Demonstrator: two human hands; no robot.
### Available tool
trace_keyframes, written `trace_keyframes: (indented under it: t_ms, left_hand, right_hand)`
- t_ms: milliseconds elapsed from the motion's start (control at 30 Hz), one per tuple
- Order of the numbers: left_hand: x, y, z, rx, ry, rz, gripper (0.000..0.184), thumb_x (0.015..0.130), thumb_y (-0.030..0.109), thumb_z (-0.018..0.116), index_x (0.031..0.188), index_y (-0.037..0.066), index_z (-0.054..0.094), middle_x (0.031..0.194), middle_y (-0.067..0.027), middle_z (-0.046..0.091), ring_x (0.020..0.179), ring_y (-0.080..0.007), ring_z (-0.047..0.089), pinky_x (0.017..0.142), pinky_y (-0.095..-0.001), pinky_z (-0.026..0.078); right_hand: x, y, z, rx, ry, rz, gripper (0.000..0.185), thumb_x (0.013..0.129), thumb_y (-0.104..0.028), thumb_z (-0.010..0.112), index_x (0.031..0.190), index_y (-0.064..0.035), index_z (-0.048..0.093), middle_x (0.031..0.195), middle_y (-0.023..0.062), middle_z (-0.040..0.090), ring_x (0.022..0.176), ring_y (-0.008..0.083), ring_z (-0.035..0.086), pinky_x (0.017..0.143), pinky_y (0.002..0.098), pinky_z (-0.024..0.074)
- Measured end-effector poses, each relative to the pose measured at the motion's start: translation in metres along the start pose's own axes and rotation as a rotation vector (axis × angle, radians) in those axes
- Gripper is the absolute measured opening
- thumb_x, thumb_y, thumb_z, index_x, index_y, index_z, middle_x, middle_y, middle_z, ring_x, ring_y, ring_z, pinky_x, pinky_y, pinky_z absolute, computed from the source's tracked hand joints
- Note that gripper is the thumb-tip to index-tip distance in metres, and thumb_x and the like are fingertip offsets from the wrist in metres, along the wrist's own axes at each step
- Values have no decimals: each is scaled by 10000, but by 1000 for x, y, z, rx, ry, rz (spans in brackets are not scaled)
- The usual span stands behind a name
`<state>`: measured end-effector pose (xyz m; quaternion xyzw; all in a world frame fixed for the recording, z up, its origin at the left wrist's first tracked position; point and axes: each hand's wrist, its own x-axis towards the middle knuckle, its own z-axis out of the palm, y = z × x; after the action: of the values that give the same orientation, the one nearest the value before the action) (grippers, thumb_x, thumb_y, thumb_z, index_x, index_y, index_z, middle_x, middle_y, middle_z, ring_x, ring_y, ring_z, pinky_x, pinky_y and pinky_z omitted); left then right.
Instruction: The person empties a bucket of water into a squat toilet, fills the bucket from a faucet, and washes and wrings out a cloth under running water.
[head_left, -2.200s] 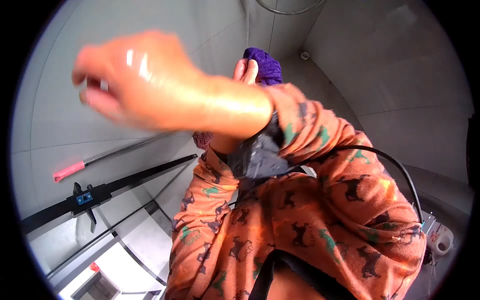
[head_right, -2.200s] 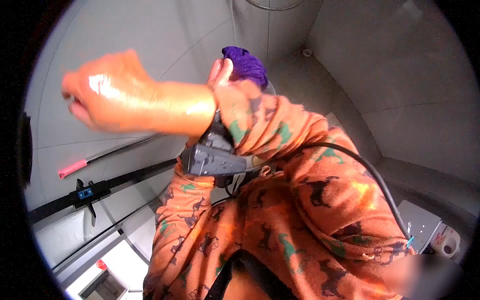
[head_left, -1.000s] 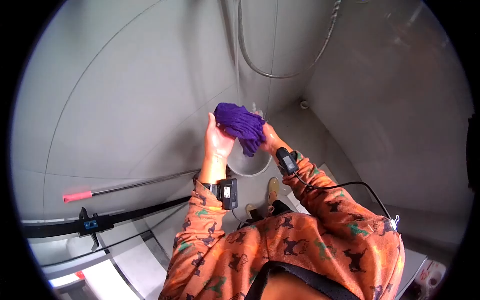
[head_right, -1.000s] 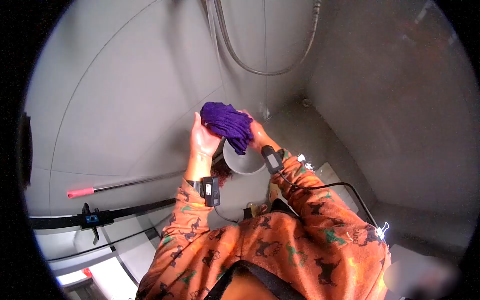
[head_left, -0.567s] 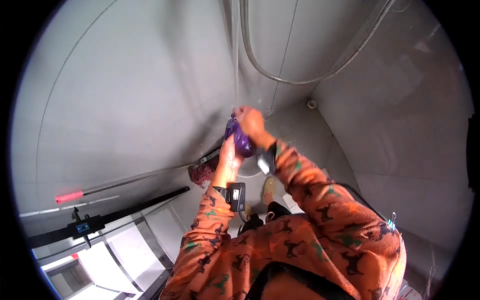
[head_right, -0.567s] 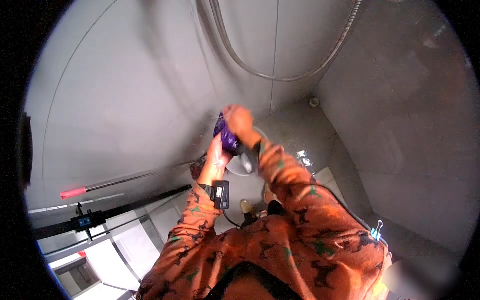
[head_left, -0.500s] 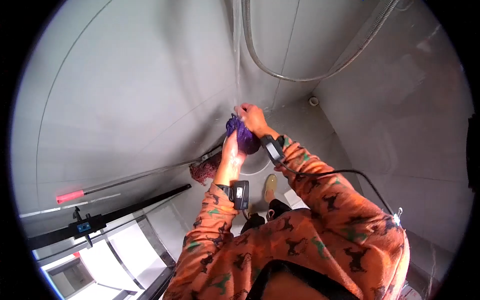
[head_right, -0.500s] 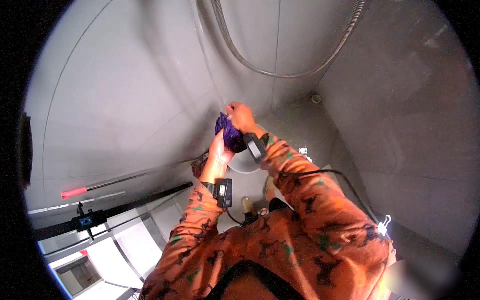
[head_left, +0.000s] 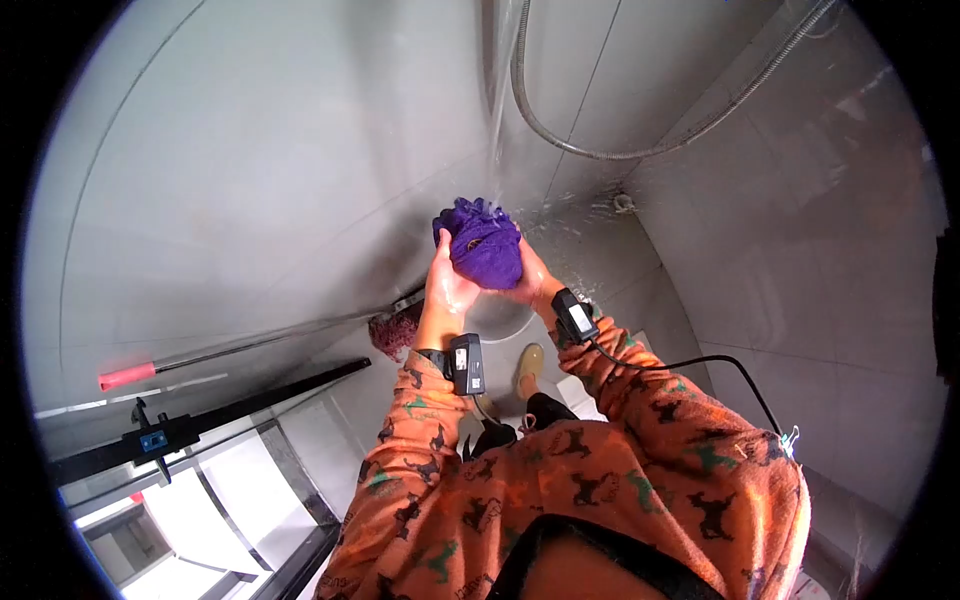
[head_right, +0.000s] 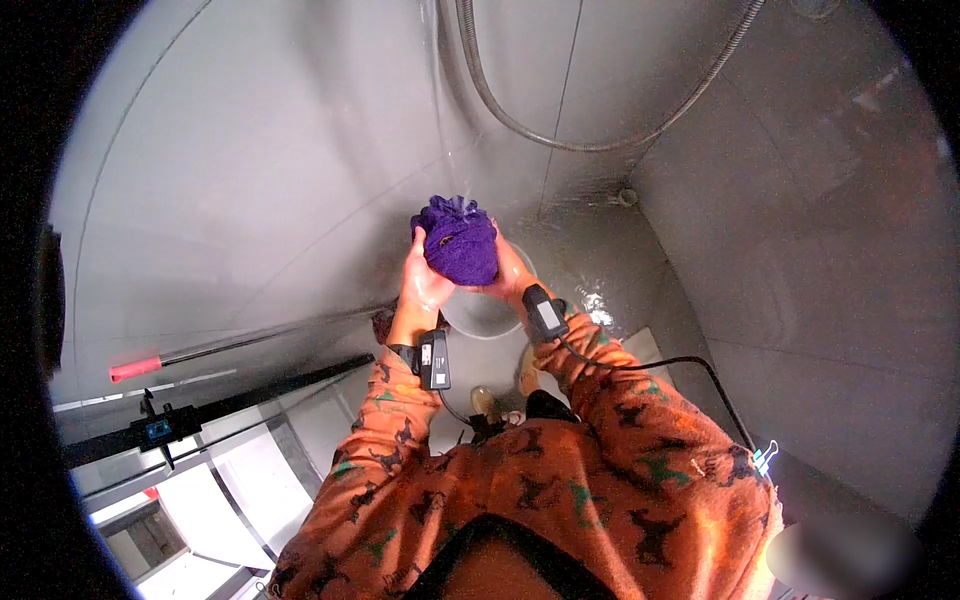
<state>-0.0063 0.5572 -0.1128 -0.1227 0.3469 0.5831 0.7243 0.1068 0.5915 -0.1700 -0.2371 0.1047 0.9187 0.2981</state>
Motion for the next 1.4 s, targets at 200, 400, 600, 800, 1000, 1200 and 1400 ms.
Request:
trace_keyframes:
  t_ms: [200, 400, 600, 800, 1000, 1200, 1400]
  left_hand:
    - [-11, -9, -39, 387, 478, -241, 973, 639, 729, 462, 1322, 81, 219, 1347, -121, 241, 1063, -457, 382, 878, -611, 286]
    - [-15, -32, -56, 184, -135, 164, 457, 854, 468, 361, 1089, 85, 442, 1132, -124, 466, 990, -292, 496, 844, -463, 412]
    - [0, -27, -2, 291, 298, 64, 381, 889, 353, 382, 1088, 44, 483, 1054, -75, 540, 942, -212, 526, 802, -414, 433]
    - [-15, -8, 14, 395, 402, -50, 327, 882, 351, 395, 1016, 78, 515, 954, -61, 571, 869, -212, 548, 765, -410, 441]
    - [1, 27, 12, 57, 102, -23, 411, 894, 383, 355, 1072, 41, 497, 1056, -113, 551, 1047, -253, 476, 903, -440, 337]
    - [-20, 14, 1, 349, 314, -247, 657, 789, 572, 432, 1169, 37, 381, 1173, -207, 415, 1078, -375, 405, 894, -559, 313]
    - [-12, -12, -38, 313, -150, 218, 389, 833, 486, 434, 979, 135, 518, 844, -28, 555, 788, -209, 559, 651, -446, 470]
  right_hand:
    - [0, -24, 36, -1099, 144, -628, 133, 746, -135, 597, 816, -22, 598, 891, 47, 591, 805, 144, 534, 695, 275, 428]
    - [-39, 39, 70, -1696, -369, -973, 117, 748, -217, 586, 780, -110, 620, 744, 98, 576, 719, 309, 572, 696, 364, 473]
    - [7, -12, 59, -1928, 481, -645, 330, 832, -360, 422, 737, -98, 597, 762, 149, 594, 665, 360, 578, 574, 426, 472]
    - [8, 0, 57, -1792, 510, -476, 430, 818, -436, 425, 820, -51, 617, 778, 204, 591, 765, 390, 560, 705, 423, 450]
    - [-20, -18, 53, -694, 99, -97, 466, 829, -467, 473, 1164, -145, 442, 999, 25, 547, 906, 171, 520, 772, 310, 419]
    - [-17, -25, 56, -816, 149, -249, 184, 736, -79, 624, 881, -124, 519, 814, 1, 556, 755, 129, 547, 621, 282, 443]
    - [-51, 35, 97, -1867, 4, -837, 270, 701, -392, 607, 798, -142, 580, 875, 121, 557, 760, 300, 550, 696, 383, 450]
